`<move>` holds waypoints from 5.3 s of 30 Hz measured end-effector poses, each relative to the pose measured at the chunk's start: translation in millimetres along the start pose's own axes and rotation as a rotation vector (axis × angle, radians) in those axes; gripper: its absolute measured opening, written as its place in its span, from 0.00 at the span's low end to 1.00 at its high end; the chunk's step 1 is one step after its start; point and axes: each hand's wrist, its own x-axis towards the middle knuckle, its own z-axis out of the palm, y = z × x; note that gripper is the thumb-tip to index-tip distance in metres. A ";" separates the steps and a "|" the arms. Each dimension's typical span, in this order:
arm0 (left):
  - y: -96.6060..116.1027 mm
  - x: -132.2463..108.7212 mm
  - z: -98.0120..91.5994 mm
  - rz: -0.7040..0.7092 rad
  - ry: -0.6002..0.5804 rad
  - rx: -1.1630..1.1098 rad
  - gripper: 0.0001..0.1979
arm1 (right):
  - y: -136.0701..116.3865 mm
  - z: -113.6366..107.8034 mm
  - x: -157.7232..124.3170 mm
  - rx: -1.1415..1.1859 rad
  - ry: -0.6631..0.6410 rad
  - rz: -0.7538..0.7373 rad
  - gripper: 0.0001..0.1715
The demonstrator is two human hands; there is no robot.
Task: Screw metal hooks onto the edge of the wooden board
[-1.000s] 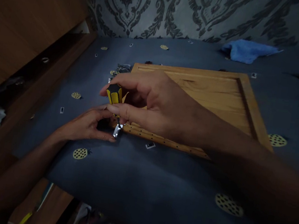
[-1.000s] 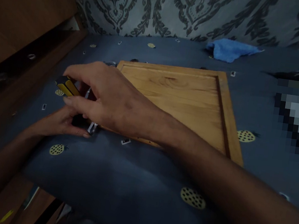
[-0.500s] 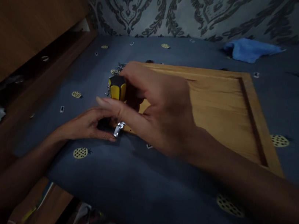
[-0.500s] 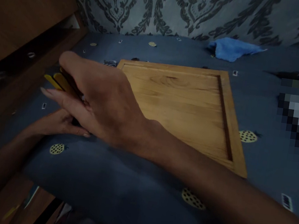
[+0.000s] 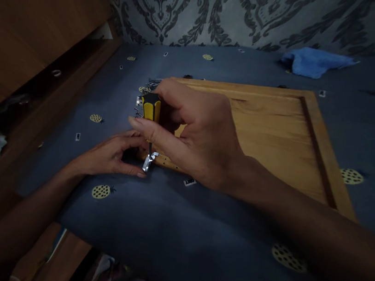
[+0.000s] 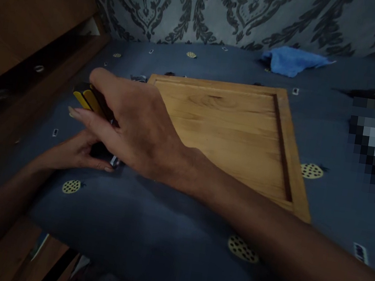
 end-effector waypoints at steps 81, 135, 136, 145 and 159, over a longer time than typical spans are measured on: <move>-6.8 -3.6 1.5 -0.065 0.005 0.017 0.28 | -6.2 -9.6 6.0 -0.201 -0.196 0.029 0.25; -0.7 -2.7 2.4 -0.072 0.009 -0.023 0.31 | -11.9 -3.3 -2.2 -0.242 0.103 -0.142 0.10; -1.0 -2.7 2.4 -0.074 0.000 -0.021 0.30 | -9.5 -2.1 -2.5 -0.243 0.094 -0.151 0.09; -4.4 -1.6 3.4 -0.056 0.007 -0.004 0.30 | -0.4 3.0 -3.9 -0.312 0.046 -0.086 0.11; -4.1 -1.9 2.6 -0.002 0.026 0.006 0.28 | 5.6 6.4 -7.0 -0.267 0.049 -0.105 0.18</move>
